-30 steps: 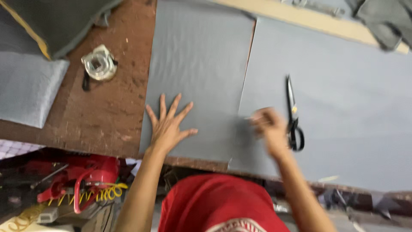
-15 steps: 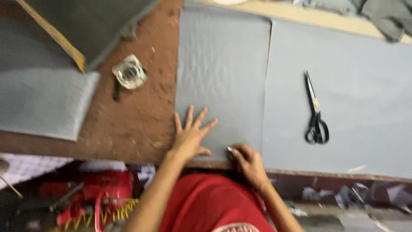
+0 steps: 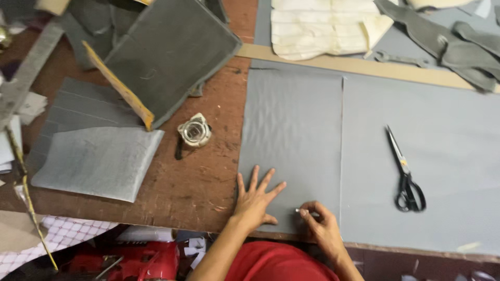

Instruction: The person cuts a large sheet of gray fabric using shears, then marks it with chalk. They place a smaller mesh fabric piece on top, align it, and mark it with chalk. They use a ruler to draw straight lines on the gray fabric and measure with a tape measure.

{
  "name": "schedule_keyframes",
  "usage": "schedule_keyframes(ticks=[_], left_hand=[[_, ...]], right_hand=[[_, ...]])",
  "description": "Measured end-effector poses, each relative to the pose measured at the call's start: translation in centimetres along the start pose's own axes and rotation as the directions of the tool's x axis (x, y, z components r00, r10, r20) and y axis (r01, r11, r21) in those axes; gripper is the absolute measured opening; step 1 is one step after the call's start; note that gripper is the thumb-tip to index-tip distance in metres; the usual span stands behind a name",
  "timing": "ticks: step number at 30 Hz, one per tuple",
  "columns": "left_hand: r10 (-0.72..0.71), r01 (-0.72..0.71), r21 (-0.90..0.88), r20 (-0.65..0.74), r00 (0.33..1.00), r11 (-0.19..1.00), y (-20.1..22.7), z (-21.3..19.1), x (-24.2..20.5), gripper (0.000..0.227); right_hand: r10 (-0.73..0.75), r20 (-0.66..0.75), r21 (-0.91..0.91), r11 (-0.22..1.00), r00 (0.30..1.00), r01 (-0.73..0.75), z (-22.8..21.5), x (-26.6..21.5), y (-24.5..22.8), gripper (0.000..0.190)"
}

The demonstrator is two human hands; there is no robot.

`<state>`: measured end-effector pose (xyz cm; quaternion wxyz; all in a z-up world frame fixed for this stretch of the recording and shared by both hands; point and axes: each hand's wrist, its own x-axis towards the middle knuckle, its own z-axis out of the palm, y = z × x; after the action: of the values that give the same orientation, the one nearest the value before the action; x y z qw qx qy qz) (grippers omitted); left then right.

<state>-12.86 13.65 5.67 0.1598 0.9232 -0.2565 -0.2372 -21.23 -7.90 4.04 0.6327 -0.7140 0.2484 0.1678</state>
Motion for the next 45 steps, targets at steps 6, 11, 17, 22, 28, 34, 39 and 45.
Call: schedule_keyframes(ticks=[6, 11, 17, 22, 28, 34, 39, 45], left_hand=[[-0.027, 0.027, -0.039, -0.014, 1.0, 0.999, -0.6, 1.1, 0.6, 0.115], [-0.048, 0.048, 0.0, 0.031, 0.998, 0.999, 0.1, 1.4, 0.8, 0.114], [-0.072, 0.068, 0.057, 0.086, 0.994, 0.996, 2.2, 0.5, 1.6, 0.114], [-0.086, 0.085, 0.014, 0.129, 0.988, 0.996, 2.5, 0.7, 1.1, 0.112], [-0.094, 0.097, -0.013, 0.138, 0.986, 0.995, 2.6, -1.0, 1.0, 0.111], [-0.069, 0.069, 0.005, 0.101, 0.993, 0.998, 2.0, 0.2, 1.0, 0.112], [-0.062, 0.06, 0.026, 0.127, 0.99, 0.998, 2.3, -0.1, 0.8, 0.115], [-0.059, 0.061, -0.011, 0.123, 0.991, 0.998, 2.7, -0.5, 0.3, 0.114]], right_hand=[[-0.04, -0.026, -0.189, 0.981, 0.999, 0.034, 0.4, 0.6, 1.3, 0.016], [-0.103, -0.019, -0.263, 0.96, 0.995, 0.094, 0.6, 0.0, 0.8, 0.023], [-0.052, -0.064, -0.429, 0.903, 0.997, 0.019, 1.3, 1.3, 0.4, 0.029], [-0.26, -0.017, -0.439, 0.87, 0.966, 0.226, 1.0, 0.9, 2.3, 0.026], [-0.262, -0.034, -0.434, 0.873, 0.964, 0.222, 1.7, 0.3, 1.5, 0.025], [-0.225, -0.028, -0.451, 0.873, 0.974, 0.188, 1.5, -0.7, 1.8, 0.025], [-0.111, -0.085, -0.404, 0.912, 0.99, 0.068, 2.0, -1.0, 0.4, 0.023], [0.018, -0.101, -0.292, 0.955, 0.995, -0.047, 2.1, -1.7, -0.6, 0.019]])
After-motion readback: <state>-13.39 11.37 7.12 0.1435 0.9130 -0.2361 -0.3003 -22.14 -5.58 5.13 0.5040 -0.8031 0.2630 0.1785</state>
